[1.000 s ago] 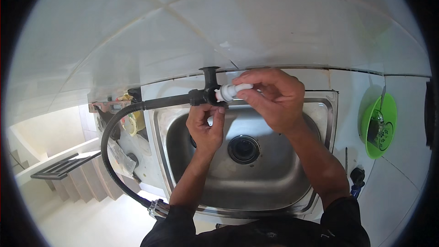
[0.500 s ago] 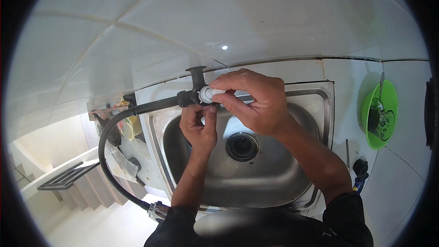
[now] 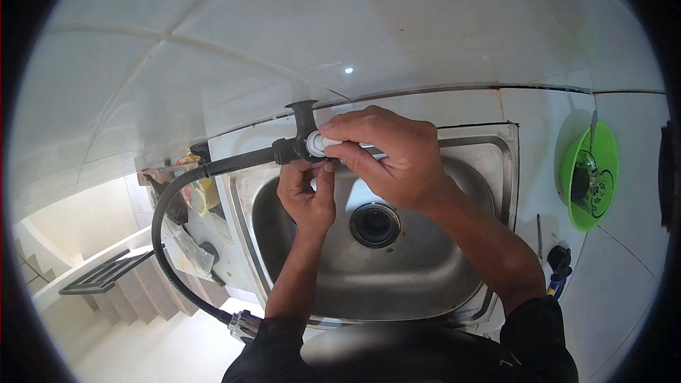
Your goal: Inspecting and reassembling the components of a faucet cartridge/valve assembly over a sink.
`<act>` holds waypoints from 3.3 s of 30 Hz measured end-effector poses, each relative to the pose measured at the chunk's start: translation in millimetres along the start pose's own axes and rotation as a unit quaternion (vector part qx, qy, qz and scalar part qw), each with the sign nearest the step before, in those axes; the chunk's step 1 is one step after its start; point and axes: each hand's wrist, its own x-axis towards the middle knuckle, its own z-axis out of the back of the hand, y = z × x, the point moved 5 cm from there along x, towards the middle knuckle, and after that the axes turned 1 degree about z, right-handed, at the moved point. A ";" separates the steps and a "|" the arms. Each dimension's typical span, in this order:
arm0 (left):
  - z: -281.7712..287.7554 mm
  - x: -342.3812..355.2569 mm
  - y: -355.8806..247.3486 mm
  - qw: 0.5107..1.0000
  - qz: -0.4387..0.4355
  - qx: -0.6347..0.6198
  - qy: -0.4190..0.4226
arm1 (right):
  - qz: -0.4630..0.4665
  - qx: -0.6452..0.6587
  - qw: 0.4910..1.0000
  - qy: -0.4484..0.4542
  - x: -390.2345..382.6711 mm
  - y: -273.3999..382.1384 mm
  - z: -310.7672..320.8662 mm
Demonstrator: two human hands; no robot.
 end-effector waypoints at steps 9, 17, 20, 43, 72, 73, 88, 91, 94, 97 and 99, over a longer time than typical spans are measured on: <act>2.3 -1.8 3.0 1.000 0.002 0.020 -0.013 | -0.005 0.018 1.000 0.007 -2.3 -4.3 0.4; 2.2 4.5 -5.7 0.989 -0.038 0.143 -0.025 | 0.001 0.047 0.998 -0.045 -1.7 -16.1 1.6; 2.9 6.9 -10.3 0.974 -0.059 0.216 -0.037 | 0.007 0.041 0.998 -0.041 0.9 -12.1 -1.9; -5.3 8.1 -18.6 0.972 -0.118 0.203 -0.023 | 0.056 -0.011 0.998 -0.014 0.4 -2.3 -1.0; -4.6 6.6 -15.6 0.973 -0.120 0.196 -0.018 | 0.066 -0.032 0.997 -0.028 0.5 0.8 -3.5; -5.6 6.9 -16.5 0.974 -0.124 0.190 -0.020 | 0.069 -0.032 0.997 -0.030 0.2 1.3 -3.4; -5.7 3.3 -11.9 0.975 -0.129 0.181 0.028 | 0.046 -0.019 0.998 -0.042 0.0 2.4 -4.5; -3.9 3.5 -12.3 0.974 -0.130 0.183 0.030 | 0.064 -0.017 0.997 -0.032 1.5 4.7 -4.3; -3.4 1.7 -8.9 0.974 -0.126 0.187 0.030 | 0.080 -0.021 0.996 -0.029 0.8 3.9 -4.6; -6.5 4.1 -13.2 0.974 -0.118 0.193 0.004 | 0.079 -0.024 0.996 -0.033 0.2 3.9 -4.2; -5.6 4.7 -15.8 0.971 -0.120 0.205 -0.023 | 0.076 -0.024 0.996 -0.033 0.1 4.7 -4.6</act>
